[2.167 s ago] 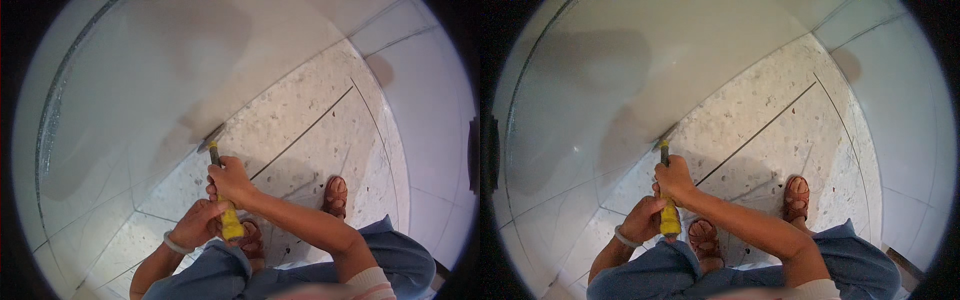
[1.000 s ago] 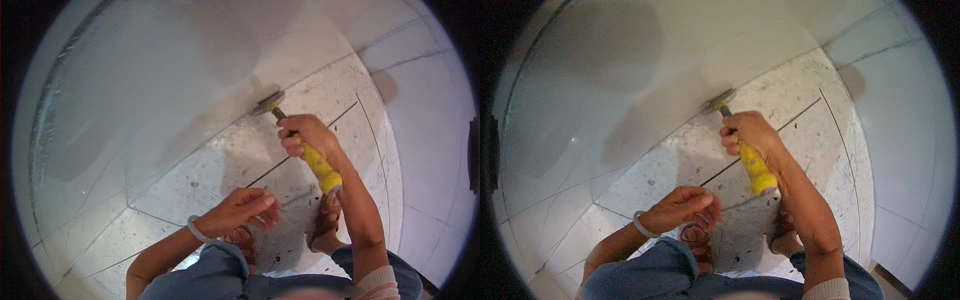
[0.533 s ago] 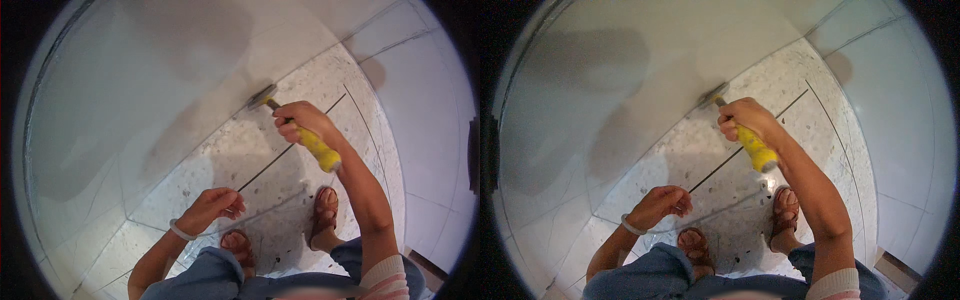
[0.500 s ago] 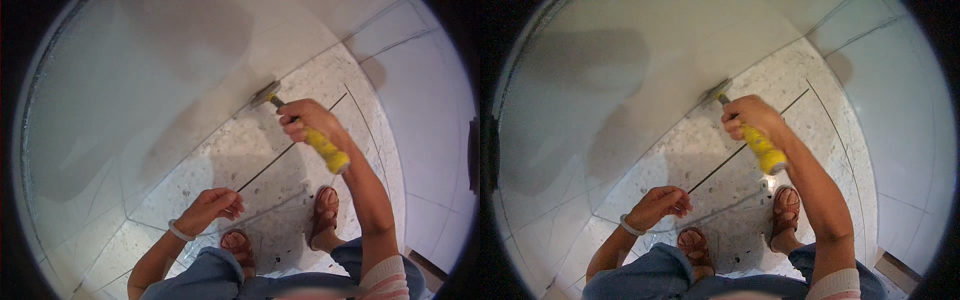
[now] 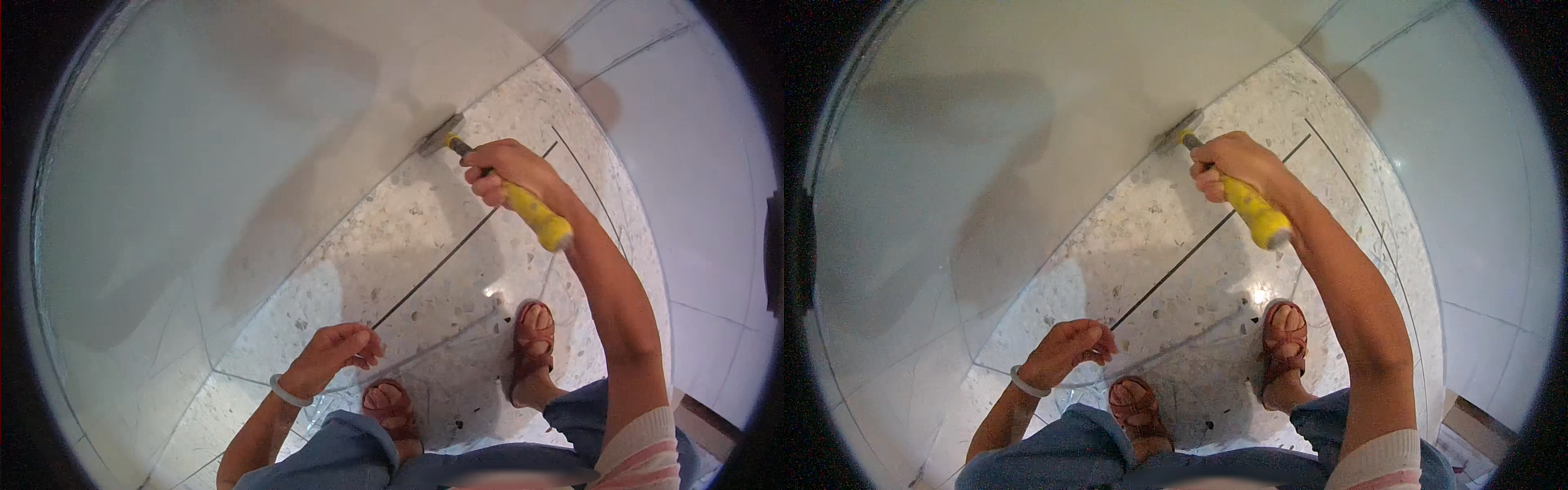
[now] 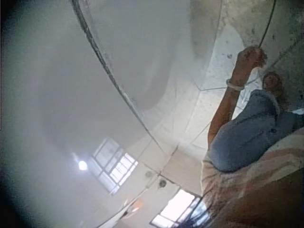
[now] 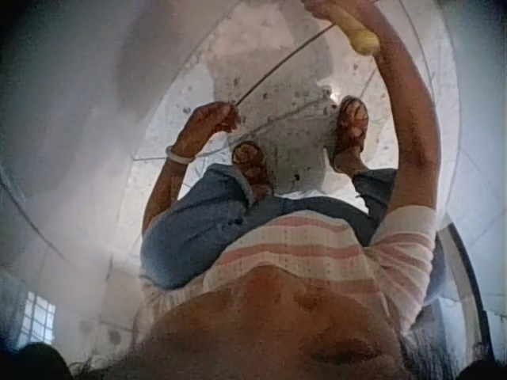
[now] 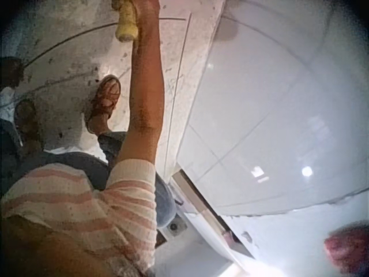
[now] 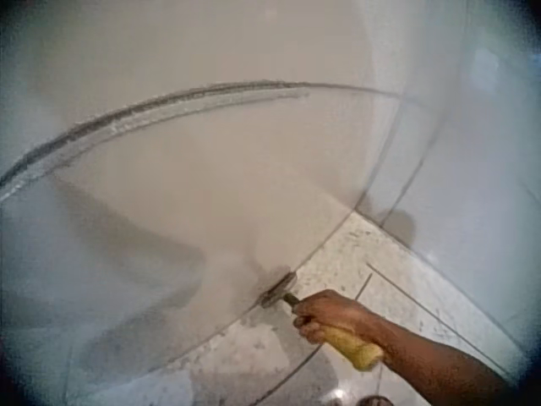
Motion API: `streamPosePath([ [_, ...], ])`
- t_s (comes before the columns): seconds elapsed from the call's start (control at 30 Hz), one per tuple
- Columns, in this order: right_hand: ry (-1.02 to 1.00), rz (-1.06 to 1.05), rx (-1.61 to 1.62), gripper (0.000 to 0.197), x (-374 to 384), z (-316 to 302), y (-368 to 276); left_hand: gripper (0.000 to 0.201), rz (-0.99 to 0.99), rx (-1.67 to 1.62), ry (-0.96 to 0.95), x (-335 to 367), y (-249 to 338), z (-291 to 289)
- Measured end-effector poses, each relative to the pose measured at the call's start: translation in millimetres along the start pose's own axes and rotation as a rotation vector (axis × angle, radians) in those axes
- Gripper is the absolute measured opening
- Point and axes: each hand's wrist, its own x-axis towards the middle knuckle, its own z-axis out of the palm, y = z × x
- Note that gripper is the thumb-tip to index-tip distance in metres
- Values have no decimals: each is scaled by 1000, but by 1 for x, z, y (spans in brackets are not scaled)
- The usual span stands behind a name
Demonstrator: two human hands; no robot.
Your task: Scraping grout or adhesive from the edges of floor tiles using a hand scraper.
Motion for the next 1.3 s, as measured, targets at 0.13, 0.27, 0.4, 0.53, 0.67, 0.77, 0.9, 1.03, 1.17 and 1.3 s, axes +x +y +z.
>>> streamPosePath([
  [0.13, -16, -55, -68, 17, 1, -5, 6, 34, -12, -10, 33, -5, -4, -6],
  [0.27, -49, -16, 39, 14, 6, -2, 14, 34, -25, -7, -11, -1, -6, -1],
  [0.4, -27, -8, 5, 14, 6, 9, 32, 34, -55, 12, 6, -2, -8, -1],
  [0.53, -36, -77, -4, 14, 10, 17, 50, 34, -71, 28, 4, -1, -12, -1],
  [0.67, -68, 39, 60, 11, 7, 39, 69, 35, -98, 37, -4, -3, -11, 1],
  [0.77, -74, 25, 65, 10, -3, 52, 73, 36, -98, 18, -21, -1, -19, -3],
  [0.9, -88, 36, 57, 9, -5, 70, 91, 35, -114, 48, -25, -1, -13, 4],
  [1.03, -102, 15, 50, 11, -8, 84, 109, 35, -127, 55, -25, -1, -18, -1],
  [1.17, -85, 19, 2, 12, -8, 109, 135, 35, -128, 39, -23, -3, -22, 2],
  [1.3, -128, 13, -10, 13, -16, 114, 135, 32, -135, 10, -14, -7, -20, 2],
])
